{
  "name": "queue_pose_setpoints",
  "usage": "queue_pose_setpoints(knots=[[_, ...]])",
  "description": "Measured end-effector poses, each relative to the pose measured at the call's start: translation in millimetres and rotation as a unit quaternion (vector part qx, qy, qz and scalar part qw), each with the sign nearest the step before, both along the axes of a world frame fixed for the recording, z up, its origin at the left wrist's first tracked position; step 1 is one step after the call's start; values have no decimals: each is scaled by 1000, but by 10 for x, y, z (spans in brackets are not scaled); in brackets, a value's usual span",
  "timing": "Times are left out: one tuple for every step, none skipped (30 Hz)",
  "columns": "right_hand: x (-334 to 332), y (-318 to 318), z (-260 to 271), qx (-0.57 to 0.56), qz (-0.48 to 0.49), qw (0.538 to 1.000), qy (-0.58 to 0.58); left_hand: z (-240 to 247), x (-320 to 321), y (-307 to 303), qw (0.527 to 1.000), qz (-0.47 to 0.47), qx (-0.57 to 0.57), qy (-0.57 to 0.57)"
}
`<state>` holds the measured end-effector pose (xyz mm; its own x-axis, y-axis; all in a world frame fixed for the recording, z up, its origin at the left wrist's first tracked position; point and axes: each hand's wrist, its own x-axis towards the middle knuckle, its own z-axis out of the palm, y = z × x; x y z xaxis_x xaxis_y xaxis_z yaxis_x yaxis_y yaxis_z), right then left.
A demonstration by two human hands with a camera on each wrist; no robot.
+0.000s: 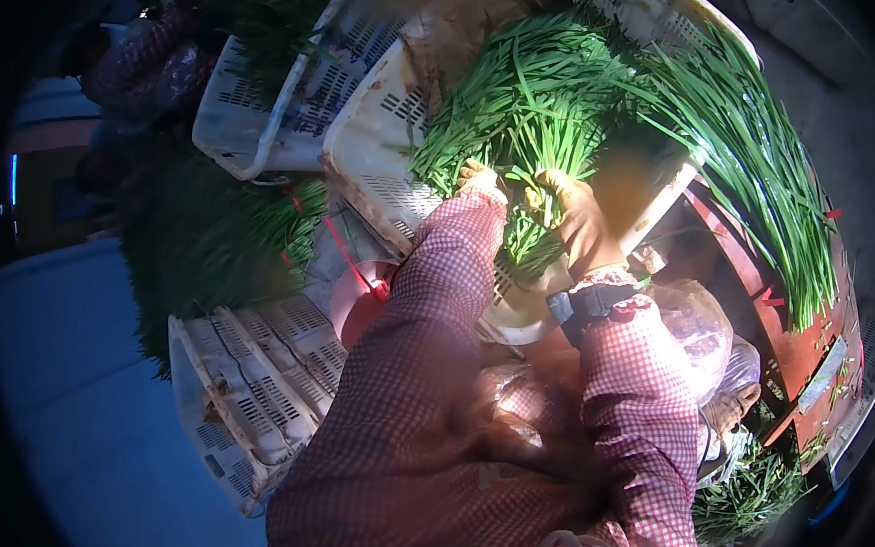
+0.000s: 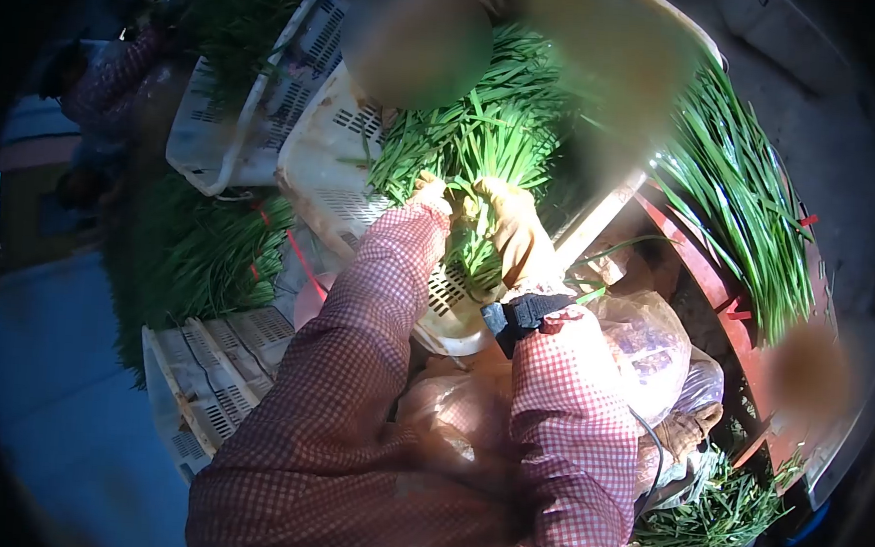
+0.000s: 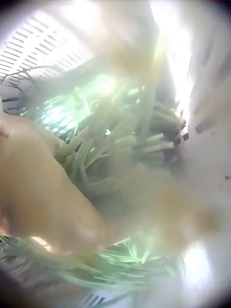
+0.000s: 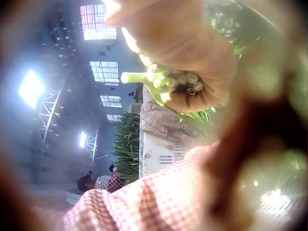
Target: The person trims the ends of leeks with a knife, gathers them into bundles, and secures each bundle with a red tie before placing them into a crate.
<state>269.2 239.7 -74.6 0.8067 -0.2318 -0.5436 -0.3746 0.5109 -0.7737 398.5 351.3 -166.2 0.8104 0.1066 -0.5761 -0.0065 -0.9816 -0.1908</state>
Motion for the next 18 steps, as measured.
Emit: queue_pose_setpoints(knots=[[-2, -24, 111, 57, -29, 998, 17, -27, 8, 20, 1000, -1, -3, 0], [0, -50, 147, 114, -57, 991, 33, -38, 13, 41, 1000, 0, -8, 0], [36, -91, 172, 136, -54, 989, 32, -48, 22, 56, 1000, -1, -13, -1], [-5, -129, 268, 166, -86, 981, 51, -58, 25, 71, 1000, -2, -17, -2], [-39, -176, 262, 175, -75, 981, 47, -64, 38, 77, 1000, -4, -22, -3], [-62, -214, 345, 183, -66, 980, 42, -59, 43, 85, 1000, -7, -28, -2], [-151, -260, 450, 136, -47, 989, 27, -52, 40, 96, 999, -10, -34, -3], [-220, -304, 613, 118, -24, 992, 38, -41, 35, 128, 999, -14, -39, -3], [-297, -344, 806, 100, 0, 994, 49, -20, 19, 146, 999, -21, -45, -1], [-408, -320, 1180, 105, 3, 993, 60, -3, 22, 177, 998, -24, -53, -2], [-472, -280, 1416, 127, -37, 987, 93, 24, 21, 199, 998, -33, -60, -1], [-564, -184, 1742, 127, -83, 987, 42, 63, 40, 226, 997, -42, -69, 0], [-628, -155, 1900, 132, -88, 986, 49, 120, 49, 257, 996, -54, -76, 2], [-683, -128, 1990, 138, -94, 984, 57, 164, 77, 264, 994, -66, -84, 5], [-739, -118, 2023, 154, -60, 986, 30, 207, 69, 320, 993, -79, -92, 7], [-804, -143, 2041, 171, -25, 985, 4, 258, 97, 336, 990, -93, -104, 5], [-849, -179, 2045, 187, 11, 982, -24, 314, 114, 385, 988, -108, -113, 5], [-840, -227, 2050, 206, 74, 974, -65, 374, 137, 431, 984, -123, -127, 2]])
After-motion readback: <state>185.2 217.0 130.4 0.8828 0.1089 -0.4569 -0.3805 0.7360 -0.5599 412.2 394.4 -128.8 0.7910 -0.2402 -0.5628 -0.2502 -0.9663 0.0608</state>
